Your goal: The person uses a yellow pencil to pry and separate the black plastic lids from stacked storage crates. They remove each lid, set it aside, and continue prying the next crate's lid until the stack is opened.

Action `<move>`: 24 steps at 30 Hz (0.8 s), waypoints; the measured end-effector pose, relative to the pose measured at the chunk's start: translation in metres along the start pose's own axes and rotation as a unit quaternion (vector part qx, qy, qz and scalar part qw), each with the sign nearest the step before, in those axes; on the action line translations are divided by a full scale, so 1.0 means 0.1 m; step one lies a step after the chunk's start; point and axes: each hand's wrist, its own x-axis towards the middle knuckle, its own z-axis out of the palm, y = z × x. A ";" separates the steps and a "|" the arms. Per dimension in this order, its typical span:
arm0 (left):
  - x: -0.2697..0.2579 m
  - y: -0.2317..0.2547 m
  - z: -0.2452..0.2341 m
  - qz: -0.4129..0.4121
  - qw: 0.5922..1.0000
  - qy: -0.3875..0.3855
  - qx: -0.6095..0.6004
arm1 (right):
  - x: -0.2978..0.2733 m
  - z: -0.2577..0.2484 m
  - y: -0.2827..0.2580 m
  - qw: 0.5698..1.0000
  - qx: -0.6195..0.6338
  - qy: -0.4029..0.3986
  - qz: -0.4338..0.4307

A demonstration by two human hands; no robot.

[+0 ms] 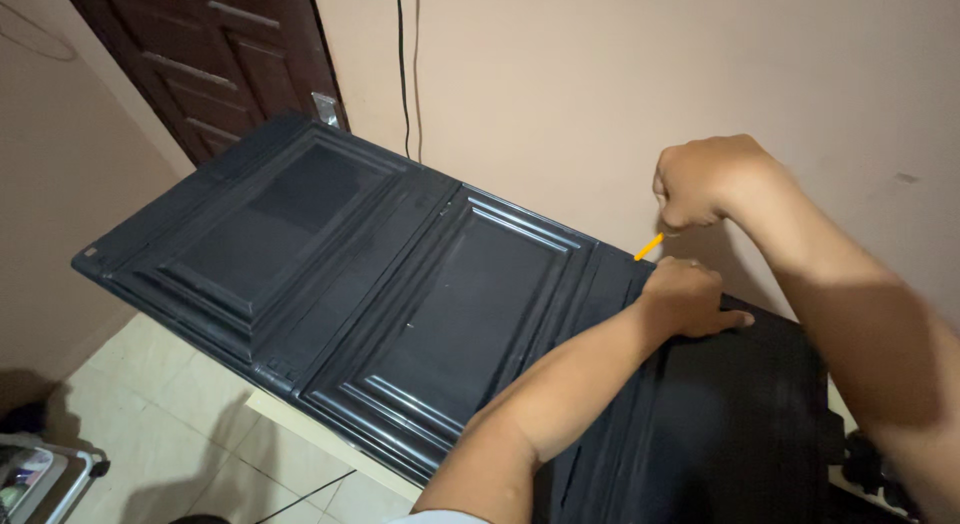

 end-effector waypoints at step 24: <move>0.02 0.03 0.06 0.001 0.998 -0.036 0.058 | -1.55 1.23 1.20 0.907 0.305 0.287 0.034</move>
